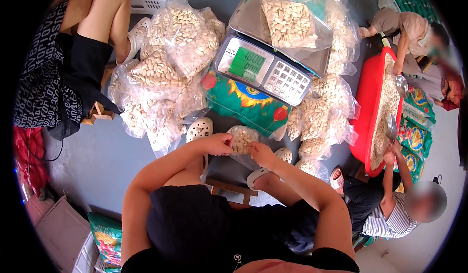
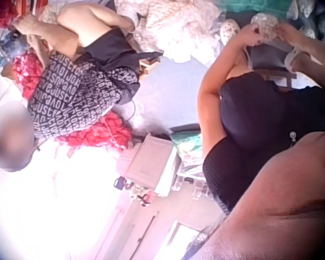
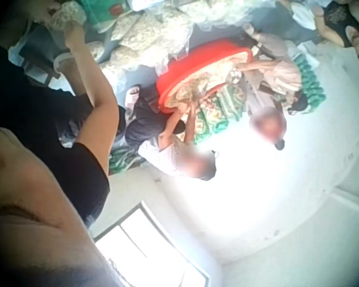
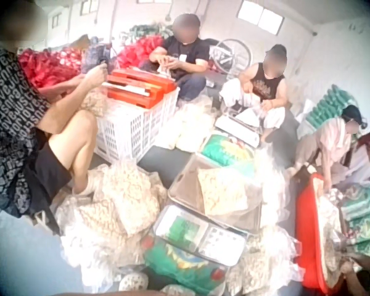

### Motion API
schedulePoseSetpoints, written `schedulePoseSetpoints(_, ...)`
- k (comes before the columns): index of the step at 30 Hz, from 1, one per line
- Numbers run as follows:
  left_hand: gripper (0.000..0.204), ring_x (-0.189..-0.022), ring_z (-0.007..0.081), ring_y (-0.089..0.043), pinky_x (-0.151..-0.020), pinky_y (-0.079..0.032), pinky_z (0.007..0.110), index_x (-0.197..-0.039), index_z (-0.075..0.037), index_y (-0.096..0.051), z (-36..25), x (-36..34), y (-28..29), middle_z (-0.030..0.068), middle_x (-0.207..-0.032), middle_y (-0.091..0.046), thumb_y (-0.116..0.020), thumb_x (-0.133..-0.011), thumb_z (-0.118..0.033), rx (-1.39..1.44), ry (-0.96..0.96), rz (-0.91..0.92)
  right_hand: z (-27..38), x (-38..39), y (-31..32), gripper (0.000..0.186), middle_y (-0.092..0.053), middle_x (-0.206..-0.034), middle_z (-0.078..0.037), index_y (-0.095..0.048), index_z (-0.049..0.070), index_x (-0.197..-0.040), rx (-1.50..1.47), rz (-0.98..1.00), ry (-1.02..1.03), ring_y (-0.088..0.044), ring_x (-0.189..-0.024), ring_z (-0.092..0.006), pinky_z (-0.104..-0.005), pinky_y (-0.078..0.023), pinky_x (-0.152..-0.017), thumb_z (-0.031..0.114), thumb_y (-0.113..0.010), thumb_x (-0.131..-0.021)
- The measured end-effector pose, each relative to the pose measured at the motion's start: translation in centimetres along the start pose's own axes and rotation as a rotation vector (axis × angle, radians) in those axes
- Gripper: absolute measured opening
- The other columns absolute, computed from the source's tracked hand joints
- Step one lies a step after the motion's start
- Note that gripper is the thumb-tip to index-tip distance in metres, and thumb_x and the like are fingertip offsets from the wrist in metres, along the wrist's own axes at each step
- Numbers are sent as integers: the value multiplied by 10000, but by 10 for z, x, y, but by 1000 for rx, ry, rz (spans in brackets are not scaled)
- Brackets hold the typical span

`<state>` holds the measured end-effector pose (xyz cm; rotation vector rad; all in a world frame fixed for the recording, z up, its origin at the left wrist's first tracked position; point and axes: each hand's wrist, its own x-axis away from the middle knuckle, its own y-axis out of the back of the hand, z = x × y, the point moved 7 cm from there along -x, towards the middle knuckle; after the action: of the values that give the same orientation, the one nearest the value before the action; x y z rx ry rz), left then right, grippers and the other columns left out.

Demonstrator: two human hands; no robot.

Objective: The person scoops peanuts from a large red sack into small plastic bags, weighs each bag on a digital scale, and places the weighed bags on the table. The process is repeated continuously with multiple bags.

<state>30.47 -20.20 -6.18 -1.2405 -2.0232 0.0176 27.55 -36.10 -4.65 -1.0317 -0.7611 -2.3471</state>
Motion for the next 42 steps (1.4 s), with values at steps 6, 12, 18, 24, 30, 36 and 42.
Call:
schedulePoseSetpoints(6, 149, -538, 114, -518, -450, -408, 260, -781, -66, -468, 9, -3, 2, 36, -657, -551, -605, -736, -101, 65, 3, -11, 9, 8, -1, 291, -603, -757, -84, -585, 39, -1078, -173, 134, -194, -591, -638, -191, -309, -489, -611, 237, -531, -872)
schedulePoseSetpoints(12, 152, -539, 115, -519, -451, -408, 259, -780, -67, -471, 10, -2, 4, 37, -654, -552, -612, -739, -105, 49, -23, -24, 51, 21, 6, 308, -643, -925, -156, -596, 101, -1100, 493, -118, 381, -605, -892, -361, -424, -475, -784, 237, -570, -826)
schedulePoseSetpoints(18, 136, -546, 112, -521, -452, -402, 262, -753, -66, -476, 3, 4, 5, 33, -645, -557, -609, -747, -95, 6, -51, -31, 134, 52, 82, 195, -633, -857, -102, -641, 105, -972, 461, -178, 371, -620, -791, -250, -341, -484, -695, 224, -599, -823)
schedulePoseSetpoints(24, 127, -553, 106, -507, -460, -388, 253, -778, -72, -469, 14, 0, 5, 36, -667, -556, -589, -766, -110, 67, -26, -30, 177, 78, 278, 170, -552, -953, -65, -627, 85, -991, 167, -915, 481, -535, -750, -122, -256, -450, -703, 138, -635, -830)
schedulePoseSetpoints(30, 115, -579, 98, -494, -486, -387, 242, -832, -80, -448, 5, 3, 6, 42, -717, -560, -545, -798, -130, -35, -3, -8, 204, 72, 340, 271, -541, -985, -75, -598, 134, -1071, 37, -915, 426, -561, -805, -134, -265, -524, -592, 294, -623, -853)
schedulePoseSetpoints(36, 115, -570, 95, -494, -473, -382, 239, -824, -77, -454, 17, 2, 9, 34, -709, -562, -551, -796, -131, -26, -22, -17, 212, 25, 313, 541, -585, -997, -104, -525, 128, -1154, 77, -686, 124, -614, -739, -198, -318, -536, -531, 568, -520, -839)
schedulePoseSetpoints(42, 111, -577, 88, -487, -473, -378, 237, -827, -77, -472, 13, 8, 12, 22, -707, -557, -563, -791, -129, -7, -32, -33, 234, -18, 322, 520, -555, -738, -65, -615, 54, -876, 215, -769, 151, -563, -607, -136, -284, -471, -499, 561, -504, -845)
